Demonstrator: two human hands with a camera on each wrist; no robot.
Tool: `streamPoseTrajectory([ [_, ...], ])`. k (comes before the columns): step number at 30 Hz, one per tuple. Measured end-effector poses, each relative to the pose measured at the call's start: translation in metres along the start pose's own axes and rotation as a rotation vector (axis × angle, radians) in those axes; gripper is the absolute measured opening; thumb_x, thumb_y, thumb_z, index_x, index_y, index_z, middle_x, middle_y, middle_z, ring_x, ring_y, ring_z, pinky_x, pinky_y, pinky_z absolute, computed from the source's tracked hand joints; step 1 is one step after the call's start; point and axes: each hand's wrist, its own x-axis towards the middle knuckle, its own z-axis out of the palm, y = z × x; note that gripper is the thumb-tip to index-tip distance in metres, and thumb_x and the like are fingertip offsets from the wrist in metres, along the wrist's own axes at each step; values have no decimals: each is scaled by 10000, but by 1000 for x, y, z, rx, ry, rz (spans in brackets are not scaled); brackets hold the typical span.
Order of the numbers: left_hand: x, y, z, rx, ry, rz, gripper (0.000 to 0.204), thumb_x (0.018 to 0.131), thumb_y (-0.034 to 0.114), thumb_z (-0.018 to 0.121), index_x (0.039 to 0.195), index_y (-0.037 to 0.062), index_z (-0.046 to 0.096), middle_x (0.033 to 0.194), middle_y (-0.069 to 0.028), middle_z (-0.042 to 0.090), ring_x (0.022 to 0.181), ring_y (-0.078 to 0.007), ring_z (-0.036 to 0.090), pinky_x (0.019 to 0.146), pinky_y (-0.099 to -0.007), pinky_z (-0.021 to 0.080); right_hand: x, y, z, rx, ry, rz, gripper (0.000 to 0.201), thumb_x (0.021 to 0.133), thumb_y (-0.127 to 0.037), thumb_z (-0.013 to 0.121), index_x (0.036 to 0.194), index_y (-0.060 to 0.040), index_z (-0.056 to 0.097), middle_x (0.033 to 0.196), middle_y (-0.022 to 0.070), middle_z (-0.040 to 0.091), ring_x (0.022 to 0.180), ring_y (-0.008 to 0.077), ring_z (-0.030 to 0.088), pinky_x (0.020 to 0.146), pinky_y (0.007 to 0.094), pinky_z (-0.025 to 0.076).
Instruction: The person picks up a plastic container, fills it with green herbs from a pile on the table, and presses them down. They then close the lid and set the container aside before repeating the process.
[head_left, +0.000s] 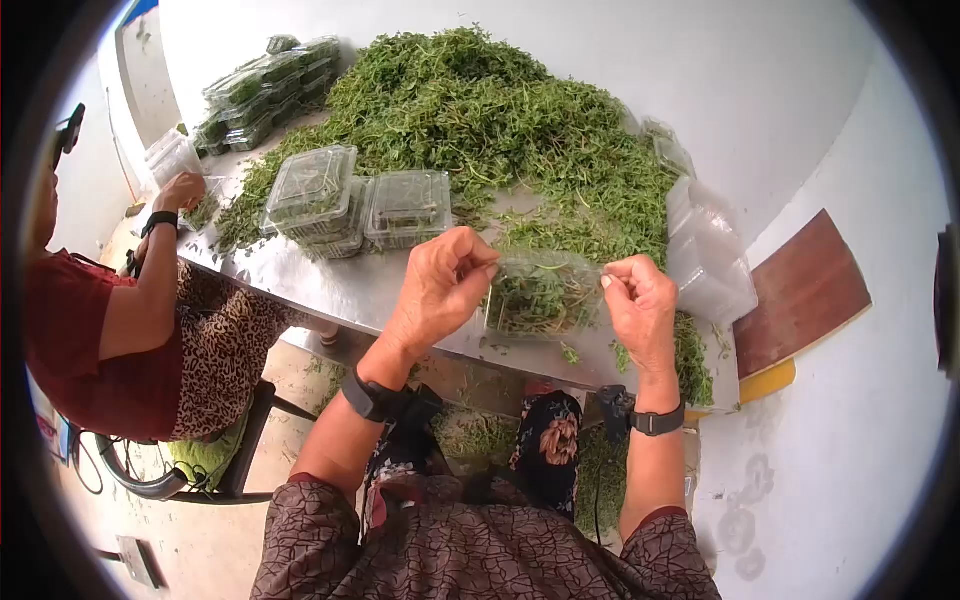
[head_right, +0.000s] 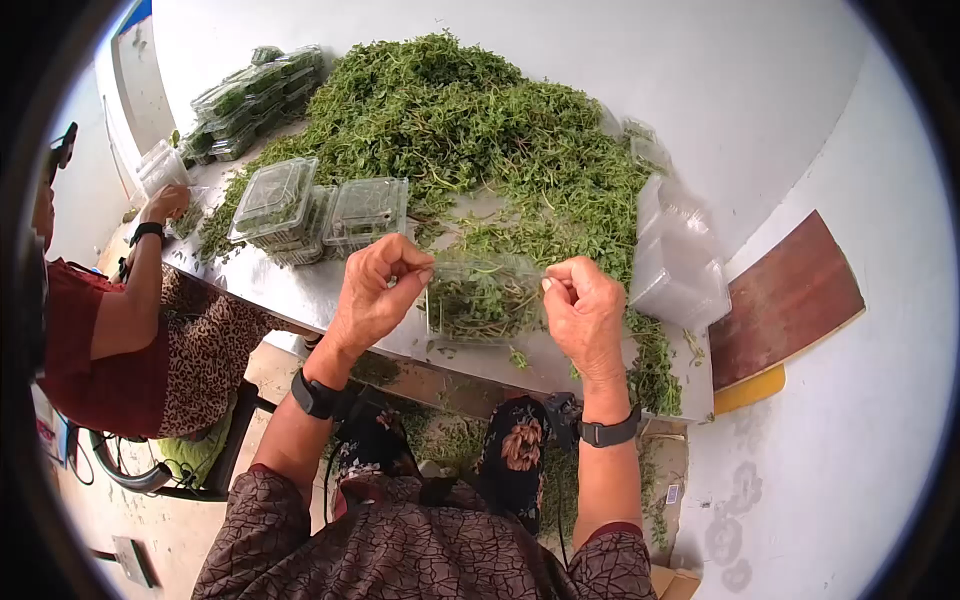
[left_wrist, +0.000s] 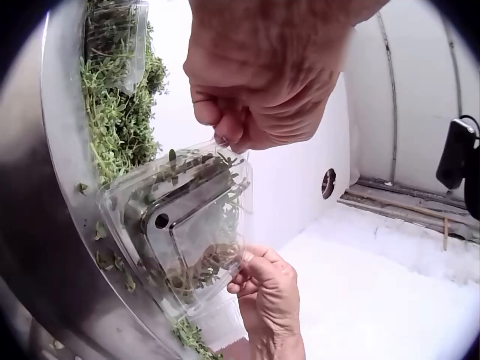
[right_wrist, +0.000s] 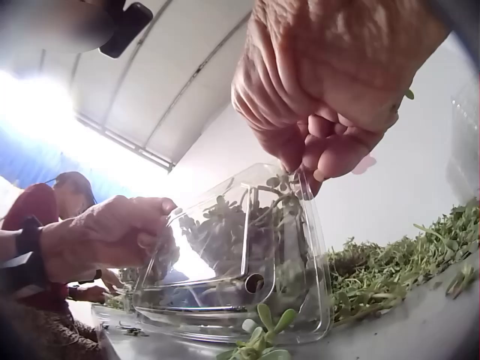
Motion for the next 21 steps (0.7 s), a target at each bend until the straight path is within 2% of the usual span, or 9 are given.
streamPoseTrajectory([
  [9,-1,1,3,-16,37,10,63,774,-54,600,805,-18,559,735,-51,570,653,-92,536,596,-245,447,1,1,6,-14,35,-7,19,786,31,605,799,17,600,636,25,604,566,45,539,519,217,436],
  [14,-4,-8,13,-113,130,-8,69,820,-25,599,888,-18,583,721,-14,526,640,-56,469,573,-225,400,5,8,11,18,54,1,32,792,23,608,823,18,608,654,18,612,563,41,520,519,213,425],
  [18,-5,-11,15,-39,163,5,87,844,-4,593,931,-15,594,723,2,533,642,-45,466,573,-216,399,8,9,9,43,22,47,66,813,11,602,872,26,624,673,5,611,566,37,489,520,210,405],
  [20,-5,-17,15,-176,135,-126,83,856,8,591,936,-12,595,727,17,539,651,-37,471,579,-208,403,8,2,7,125,-11,110,103,831,1,596,921,32,636,694,-8,607,583,35,471,526,205,389],
  [21,-5,-18,15,-177,136,-123,83,856,8,591,936,-12,595,727,17,539,651,-37,471,579,-208,403,8,3,7,123,-10,107,103,831,1,596,921,32,636,694,-8,607,583,35,471,526,205,389],
])
